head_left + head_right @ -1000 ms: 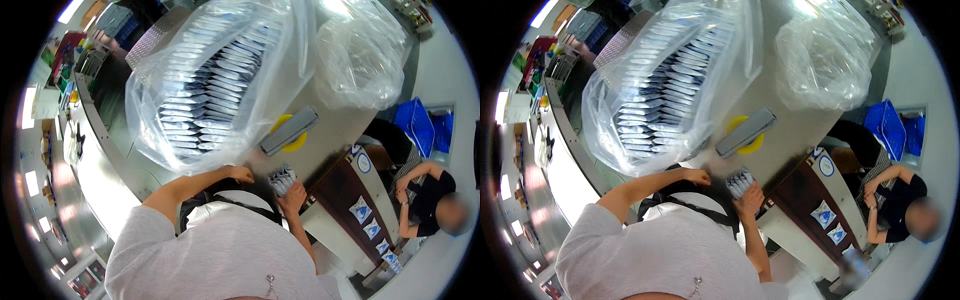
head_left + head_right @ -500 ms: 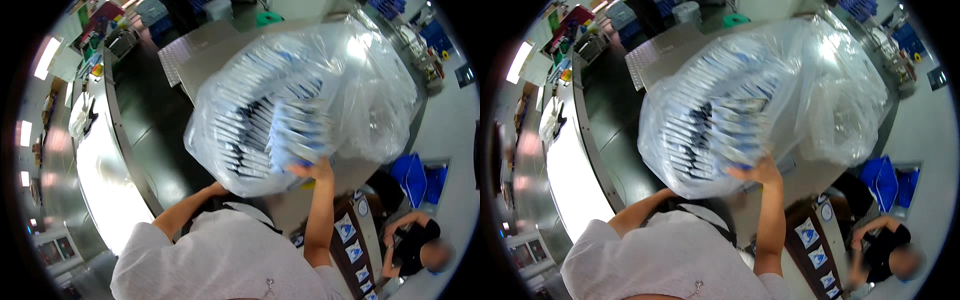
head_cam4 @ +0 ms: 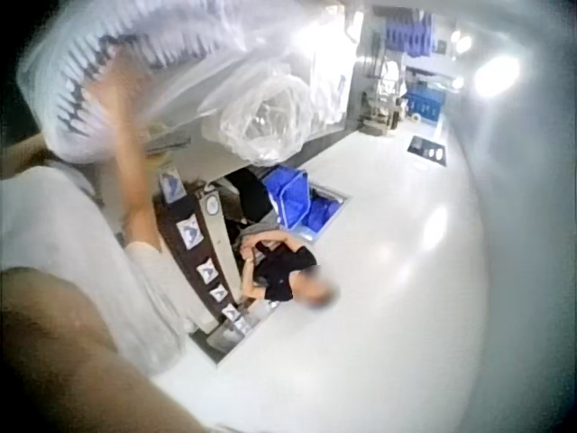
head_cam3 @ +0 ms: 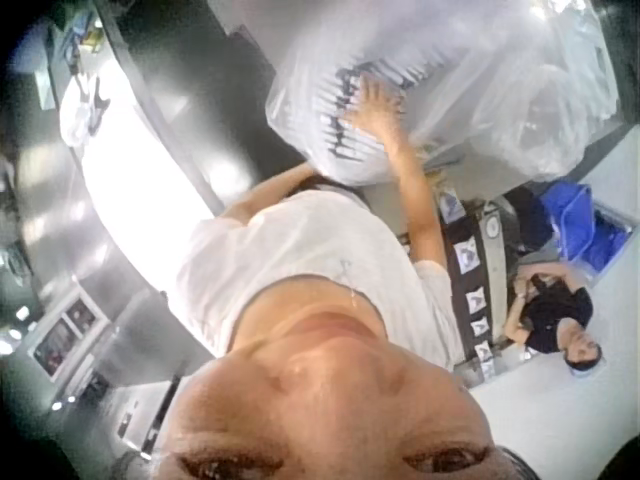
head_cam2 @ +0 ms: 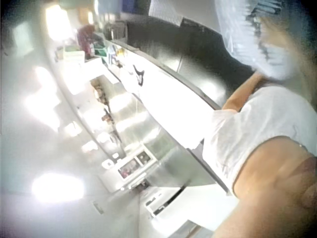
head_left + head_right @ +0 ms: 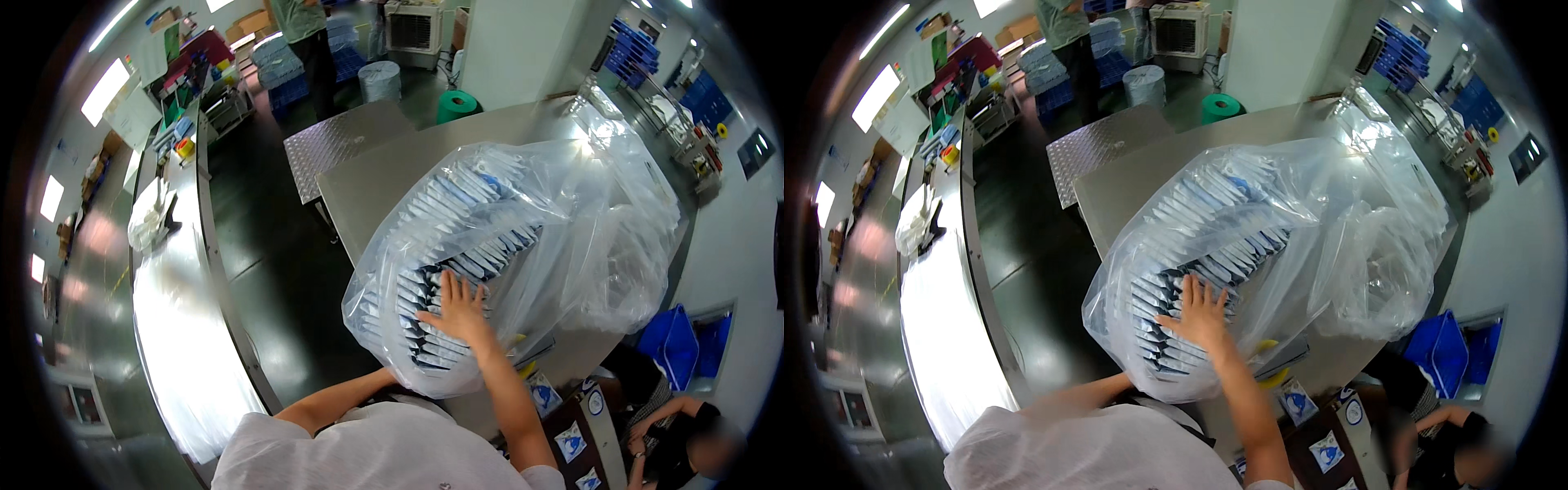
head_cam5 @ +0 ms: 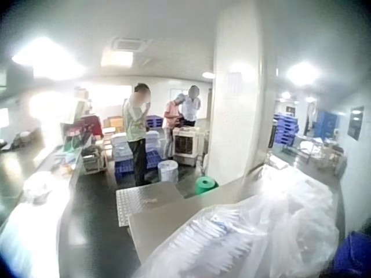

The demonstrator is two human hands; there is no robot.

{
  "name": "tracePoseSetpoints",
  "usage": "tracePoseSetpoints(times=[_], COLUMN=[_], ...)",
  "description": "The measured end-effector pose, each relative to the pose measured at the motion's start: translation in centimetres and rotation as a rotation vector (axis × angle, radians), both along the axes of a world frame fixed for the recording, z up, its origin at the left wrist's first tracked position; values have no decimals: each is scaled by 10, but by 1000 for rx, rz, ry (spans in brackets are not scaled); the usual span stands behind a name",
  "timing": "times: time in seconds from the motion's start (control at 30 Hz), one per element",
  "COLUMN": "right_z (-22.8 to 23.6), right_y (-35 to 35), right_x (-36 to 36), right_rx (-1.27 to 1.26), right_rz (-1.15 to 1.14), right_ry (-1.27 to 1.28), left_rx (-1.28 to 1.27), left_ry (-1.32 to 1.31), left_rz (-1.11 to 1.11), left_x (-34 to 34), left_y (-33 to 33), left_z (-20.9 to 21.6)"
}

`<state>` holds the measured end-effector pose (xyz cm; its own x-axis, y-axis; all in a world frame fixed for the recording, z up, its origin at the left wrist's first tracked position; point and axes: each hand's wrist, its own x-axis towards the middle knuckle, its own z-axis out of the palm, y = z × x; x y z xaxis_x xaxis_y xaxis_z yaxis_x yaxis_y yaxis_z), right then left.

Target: The person repeatedly takes small, individually wrapped items from a large plastic bag and places them onto a conveyor belt. Another person is visible in the background working at a separate station. The camera is extremely unstable throughout the process.

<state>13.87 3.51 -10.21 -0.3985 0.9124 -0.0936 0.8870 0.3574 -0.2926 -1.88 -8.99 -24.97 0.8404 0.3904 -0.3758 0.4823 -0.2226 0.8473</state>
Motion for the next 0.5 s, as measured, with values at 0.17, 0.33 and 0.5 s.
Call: tracePoseSetpoints(times=[0.17,0.33,0.5], right_z=[-12,-26,31], right_y=[-19,-21,-74], right_x=[-17,-4,30], right_rx=[148,212,362], right_rz=[-50,-81,-231], right_ry=[56,154,451], left_rx=[78,157,236], left_ry=[18,36,35], left_rz=[-83,-214,-357], left_x=[20,30,41], left_y=[0,-3,-5], left_z=[-14,-18,-40])
